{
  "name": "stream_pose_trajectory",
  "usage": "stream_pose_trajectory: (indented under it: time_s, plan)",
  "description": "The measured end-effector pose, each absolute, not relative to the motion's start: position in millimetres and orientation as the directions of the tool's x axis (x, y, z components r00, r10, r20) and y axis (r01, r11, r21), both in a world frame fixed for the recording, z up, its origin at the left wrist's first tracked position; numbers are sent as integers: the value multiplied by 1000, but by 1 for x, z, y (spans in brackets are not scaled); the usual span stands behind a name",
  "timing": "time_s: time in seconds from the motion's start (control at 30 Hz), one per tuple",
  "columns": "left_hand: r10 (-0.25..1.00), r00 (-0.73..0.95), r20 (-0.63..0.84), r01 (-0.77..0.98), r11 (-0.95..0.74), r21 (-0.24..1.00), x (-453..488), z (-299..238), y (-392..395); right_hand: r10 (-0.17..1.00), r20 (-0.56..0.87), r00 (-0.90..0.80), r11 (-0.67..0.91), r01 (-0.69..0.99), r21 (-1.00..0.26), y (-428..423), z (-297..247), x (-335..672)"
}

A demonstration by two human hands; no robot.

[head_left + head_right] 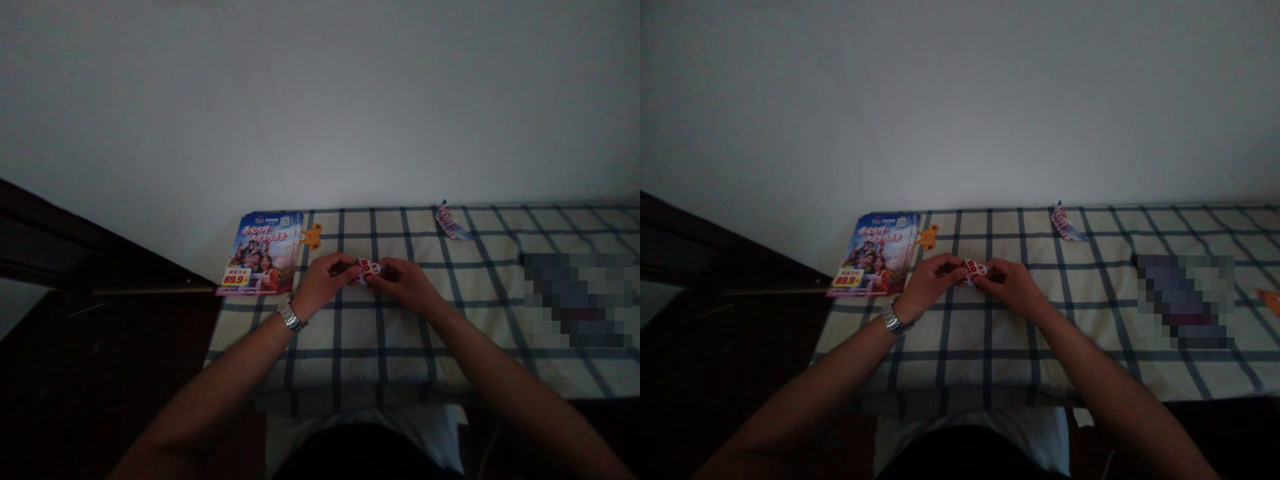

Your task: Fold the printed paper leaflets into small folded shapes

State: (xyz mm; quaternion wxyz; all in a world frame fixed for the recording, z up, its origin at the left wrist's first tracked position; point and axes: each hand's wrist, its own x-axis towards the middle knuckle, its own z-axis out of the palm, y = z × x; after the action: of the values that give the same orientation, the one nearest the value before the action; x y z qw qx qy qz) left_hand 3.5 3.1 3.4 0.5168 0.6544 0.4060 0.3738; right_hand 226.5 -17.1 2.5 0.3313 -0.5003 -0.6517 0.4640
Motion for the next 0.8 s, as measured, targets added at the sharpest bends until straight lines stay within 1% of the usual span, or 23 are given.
stream_pose_trajectory:
  time_s: [0.13,0.37,0.5,0.67,0.8]
  plan:
    - [922,375,94,170,-168,971,4,6,1,956,-47,-289,53,330,-943,-17,1,225]
    - [919,386,74,166,-148,975,3,8,1,945,-55,-322,37,270,-962,-17,0,223]
    - [922,378,80,194,-164,967,2,8,1,939,-39,-342,67,292,-954,-19,1,223]
    - [918,389,81,183,-163,970,4,8,-1,939,-37,-341,90,348,-933,-18,0,224]
    - [918,384,96,195,-183,964,4,7,0,943,-38,-332,80,334,-939,-18,3,224]
